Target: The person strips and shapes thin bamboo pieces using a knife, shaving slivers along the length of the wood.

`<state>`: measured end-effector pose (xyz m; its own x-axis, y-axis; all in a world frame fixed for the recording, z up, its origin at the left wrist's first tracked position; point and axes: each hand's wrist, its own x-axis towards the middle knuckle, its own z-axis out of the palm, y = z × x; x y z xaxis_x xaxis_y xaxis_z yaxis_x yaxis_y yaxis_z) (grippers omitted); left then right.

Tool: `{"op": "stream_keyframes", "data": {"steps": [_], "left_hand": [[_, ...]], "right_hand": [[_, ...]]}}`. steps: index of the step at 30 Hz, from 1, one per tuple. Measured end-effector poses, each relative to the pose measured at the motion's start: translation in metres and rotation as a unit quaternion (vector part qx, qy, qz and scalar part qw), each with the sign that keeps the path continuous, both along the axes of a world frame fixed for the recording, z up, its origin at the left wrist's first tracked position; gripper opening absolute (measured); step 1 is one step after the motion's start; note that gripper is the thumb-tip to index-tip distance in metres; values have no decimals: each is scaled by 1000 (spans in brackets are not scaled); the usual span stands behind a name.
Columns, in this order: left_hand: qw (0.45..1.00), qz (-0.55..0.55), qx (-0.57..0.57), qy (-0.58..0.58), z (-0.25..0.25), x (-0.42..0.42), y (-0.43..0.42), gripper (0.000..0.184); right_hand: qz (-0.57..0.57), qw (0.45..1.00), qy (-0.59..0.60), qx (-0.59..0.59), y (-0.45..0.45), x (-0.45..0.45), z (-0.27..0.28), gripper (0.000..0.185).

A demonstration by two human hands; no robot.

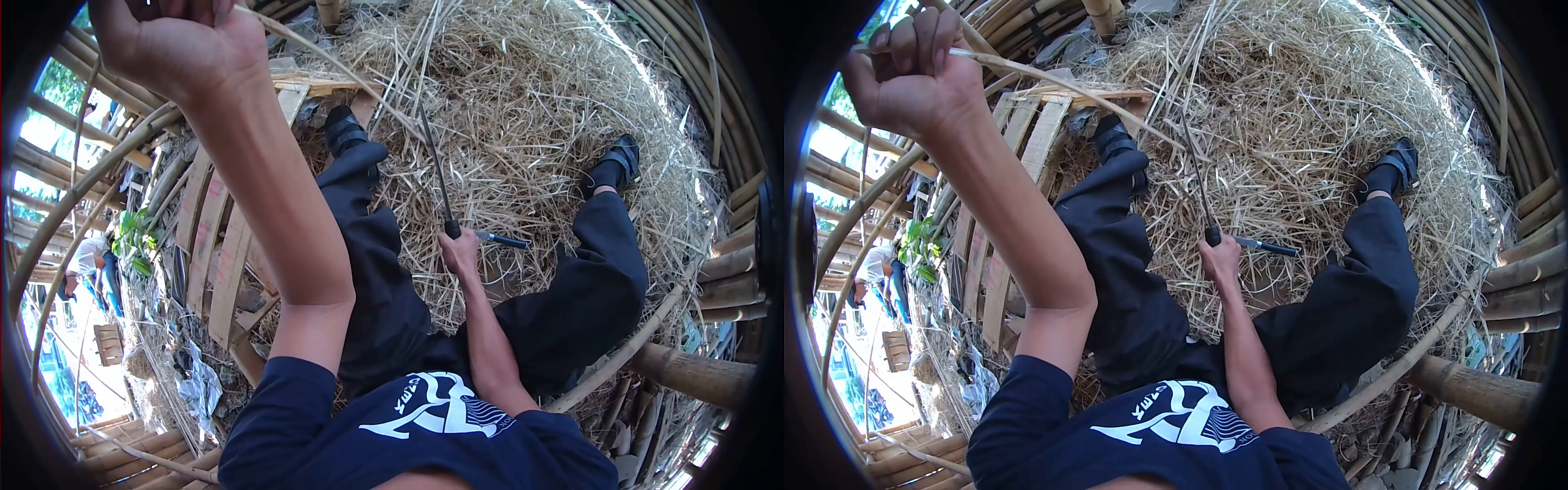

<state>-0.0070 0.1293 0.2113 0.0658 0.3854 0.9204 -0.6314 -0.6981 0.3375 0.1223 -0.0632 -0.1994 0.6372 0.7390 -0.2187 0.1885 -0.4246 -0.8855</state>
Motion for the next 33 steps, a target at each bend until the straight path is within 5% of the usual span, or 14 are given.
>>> {"op": "stream_keyframes", "data": {"steps": [1,11,14,15,19,24,25,26,28,33], "left_hand": [[994,-8,-108,-32,3,1,0,38],[993,-21,-105,-39,2,2,-2,36],[995,30,-78,-48,-1,4,-6,37],[994,72,-55,-58,-1,5,-8,37],[972,137,-159,-108,7,6,-28,38],[990,121,-30,-68,27,-98,-57,37],[936,280,-62,-204,28,-92,-76,35],[980,119,-28,-154,26,-142,-78,32],[991,48,33,-119,26,-154,-111,30],[960,159,80,-215,19,-161,-134,21]], "right_hand": [[-9,1000,-12,-14,-2,0,-4,31],[23,998,1,50,4,-4,16,32],[-3,987,-26,-160,-4,4,-20,31],[-37,980,46,-191,-8,8,-31,35],[-36,974,14,-222,-5,7,-12,39],[-41,977,-25,-210,-6,1,-12,36],[-41,976,-26,-211,-6,0,-11,36],[-42,975,-34,-215,-6,-1,-8,37],[-43,974,-43,-220,-4,-3,5,37],[-17,979,-38,-201,-3,-7,25,35]]}}
